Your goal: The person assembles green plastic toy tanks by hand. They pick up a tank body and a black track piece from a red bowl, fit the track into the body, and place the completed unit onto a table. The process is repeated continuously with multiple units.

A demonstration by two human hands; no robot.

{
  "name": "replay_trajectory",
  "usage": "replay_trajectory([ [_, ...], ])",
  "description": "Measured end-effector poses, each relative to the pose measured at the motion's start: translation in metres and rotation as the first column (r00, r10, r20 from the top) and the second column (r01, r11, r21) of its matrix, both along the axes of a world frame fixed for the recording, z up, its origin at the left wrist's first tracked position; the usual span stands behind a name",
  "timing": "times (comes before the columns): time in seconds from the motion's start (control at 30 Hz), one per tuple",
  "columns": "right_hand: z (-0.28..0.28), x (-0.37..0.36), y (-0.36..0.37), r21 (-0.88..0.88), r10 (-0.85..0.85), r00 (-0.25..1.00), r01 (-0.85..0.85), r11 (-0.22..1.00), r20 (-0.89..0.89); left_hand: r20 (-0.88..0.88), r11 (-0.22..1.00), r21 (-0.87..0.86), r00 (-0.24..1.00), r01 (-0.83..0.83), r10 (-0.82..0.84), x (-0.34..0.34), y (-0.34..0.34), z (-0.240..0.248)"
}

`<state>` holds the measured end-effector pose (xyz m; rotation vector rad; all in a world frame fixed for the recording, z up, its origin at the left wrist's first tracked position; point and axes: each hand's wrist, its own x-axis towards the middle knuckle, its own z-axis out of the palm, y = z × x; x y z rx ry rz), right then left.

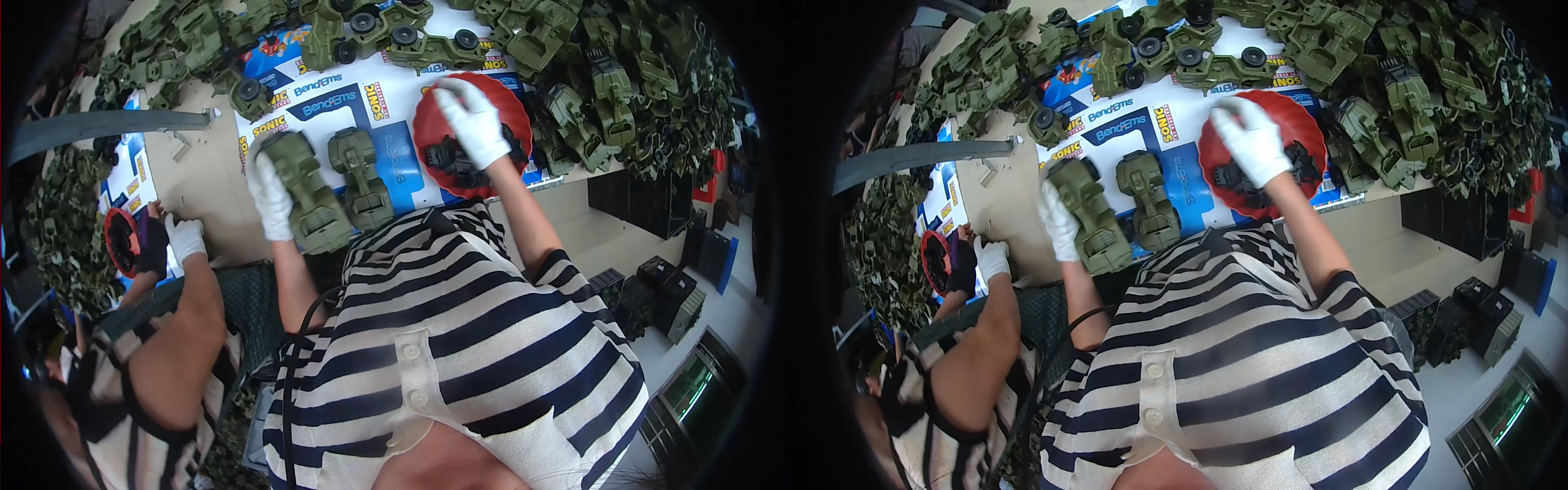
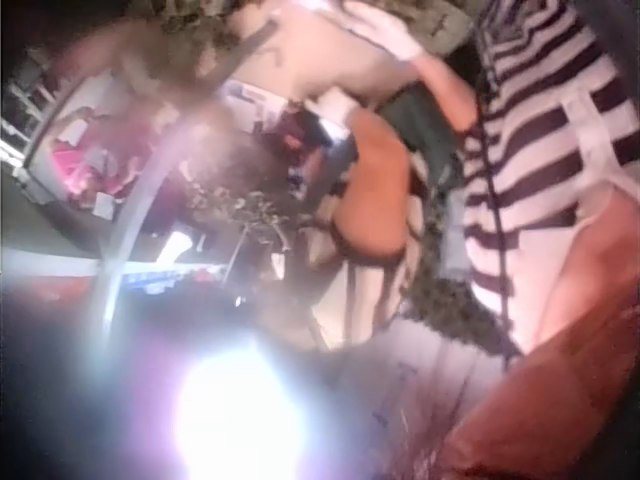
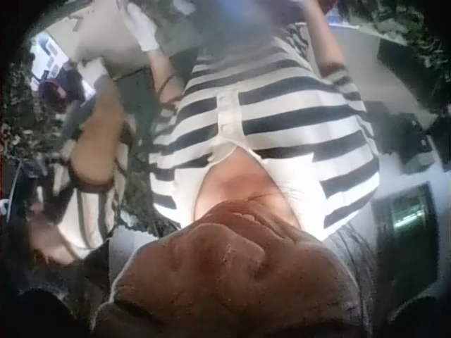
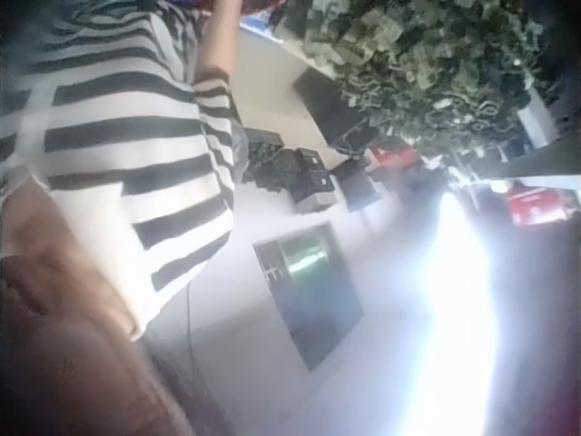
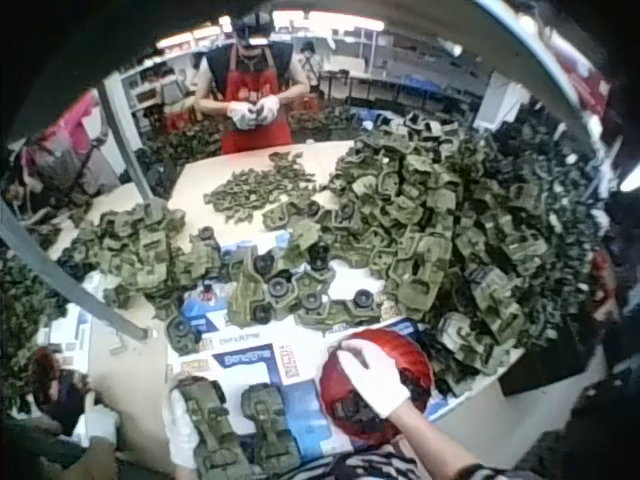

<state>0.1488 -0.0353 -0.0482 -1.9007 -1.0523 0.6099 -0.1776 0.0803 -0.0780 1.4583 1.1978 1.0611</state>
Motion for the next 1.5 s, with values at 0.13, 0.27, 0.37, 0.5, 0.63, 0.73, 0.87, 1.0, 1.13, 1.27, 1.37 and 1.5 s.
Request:
replay_trajectory([
  [0.13, -0.021, 0.057, -0.042, -0.19, -0.194, 0.981, 0.189, 0.964, -0.007, 0.107, 0.989, -0.135, 0.991, -0.063, 0.077, -0.007, -0.018, -0.039],
  [0.27, -0.003, 0.066, -0.062, -0.369, 0.126, 0.972, -0.044, 0.928, 0.2, -0.324, 0.964, 0.26, 0.934, -0.064, 0.15, 0.008, -0.015, -0.073],
  [0.37, 0.01, 0.055, -0.071, -0.52, 0.419, 0.768, -0.133, 0.844, 0.485, -0.49, 0.851, 0.523, 0.806, -0.034, 0.333, 0.04, -0.008, -0.034],
  [0.5, -0.012, 0.064, -0.076, -0.484, 0.357, 0.891, -0.191, 0.854, 0.28, -0.452, 0.956, 0.293, 0.886, 0.032, 0.109, 0.083, 0.045, -0.012],
  [0.63, -0.028, 0.076, -0.073, -0.328, 0.291, 0.919, -0.197, 0.924, 0.268, -0.336, 1.0, -0.01, 0.941, 0.029, -0.03, 0.152, 0.117, -0.012],
  [0.73, -0.003, 0.068, -0.07, -0.447, 0.423, 0.84, -0.252, 0.859, 0.34, 0.099, 0.93, -0.297, 0.975, 0.217, -0.196, 0.164, 0.155, -0.033],
  [0.87, -0.021, 0.076, -0.077, -0.377, 0.389, 0.84, -0.245, 0.893, 0.377, -0.051, 0.954, -0.24, 0.979, 0.179, -0.196, 0.152, 0.143, -0.014],
  [1.0, -0.018, 0.08, -0.072, -0.144, 0.215, 0.848, -0.164, 0.976, 0.485, -0.193, 0.926, -0.082, 0.905, 0.369, -0.378, 0.117, 0.094, 0.034],
  [1.13, -0.026, 0.098, -0.07, -0.138, 0.191, 0.752, -0.133, 0.981, 0.631, -0.518, 0.833, 0.106, 0.746, 0.542, -0.42, 0.088, 0.04, 0.066],
  [1.27, 0.005, 0.069, -0.048, -0.036, 0.117, 0.968, -0.112, 0.993, 0.223, -0.582, 0.61, 0.071, 0.529, 0.789, -0.618, 0.103, 0.001, 0.094],
  [1.37, 0.026, 0.031, -0.038, 0.125, 0.25, 0.877, -0.217, 0.968, -0.411, -0.617, 0.483, 0.118, 0.446, 0.867, -0.649, 0.124, -0.012, 0.102],
  [1.5, 0.042, 0.006, -0.045, -0.001, 0.175, 0.627, -0.27, 0.963, -0.759, -0.524, 0.581, 0.21, 0.593, 0.786, -0.612, 0.125, -0.006, 0.097],
])
